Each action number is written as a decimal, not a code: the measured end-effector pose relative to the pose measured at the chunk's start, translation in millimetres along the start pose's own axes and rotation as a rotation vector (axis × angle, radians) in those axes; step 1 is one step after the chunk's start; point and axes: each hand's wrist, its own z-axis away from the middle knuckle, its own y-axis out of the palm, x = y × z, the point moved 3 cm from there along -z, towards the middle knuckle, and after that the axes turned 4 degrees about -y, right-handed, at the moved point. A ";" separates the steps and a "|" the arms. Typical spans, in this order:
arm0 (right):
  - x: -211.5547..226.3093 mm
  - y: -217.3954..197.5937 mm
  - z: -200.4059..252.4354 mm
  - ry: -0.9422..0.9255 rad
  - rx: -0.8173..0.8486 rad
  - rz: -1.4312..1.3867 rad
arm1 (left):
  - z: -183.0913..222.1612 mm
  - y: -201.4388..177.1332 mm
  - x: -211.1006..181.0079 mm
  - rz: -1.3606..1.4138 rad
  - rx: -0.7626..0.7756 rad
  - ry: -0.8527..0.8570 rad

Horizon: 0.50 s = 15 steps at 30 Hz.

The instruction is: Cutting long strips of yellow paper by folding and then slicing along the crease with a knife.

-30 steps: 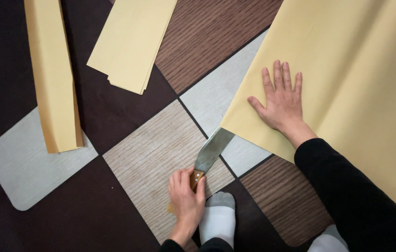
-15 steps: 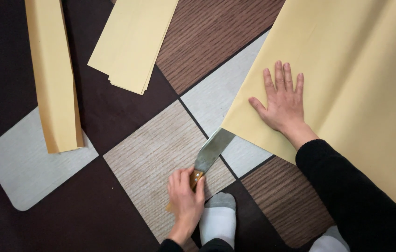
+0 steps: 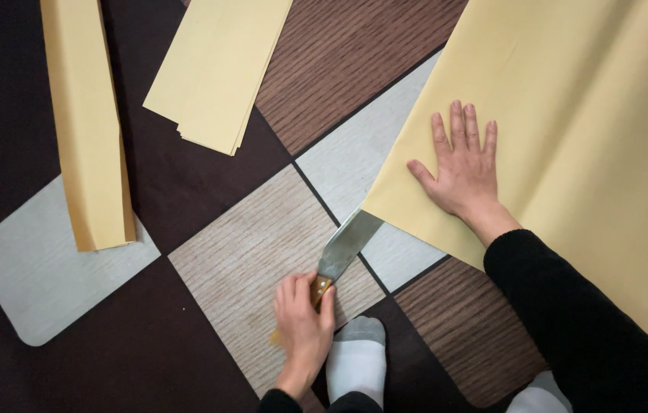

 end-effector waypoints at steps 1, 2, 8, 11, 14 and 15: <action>-0.5 0.8 0.1 -0.003 -0.001 0.000 | -4.2 -0.1 -4.7 0.009 0.000 0.015; -1.2 1.6 0.2 -0.006 -0.002 -0.001 | -8.5 -0.1 -9.6 0.019 0.000 0.031; -2.1 1.1 -0.2 0.008 0.034 0.007 | 1.1 -1.8 4.3 0.016 0.042 -0.047; -0.7 -0.1 0.8 0.009 0.016 0.001 | -8.1 -1.5 -0.4 0.012 0.028 0.005; -0.3 -0.9 0.2 0.019 0.035 0.009 | -15.9 -4.3 -10.7 0.022 0.009 0.030; -0.1 -0.9 0.2 0.018 0.033 0.011 | -13.6 -3.1 -8.3 0.024 0.007 0.031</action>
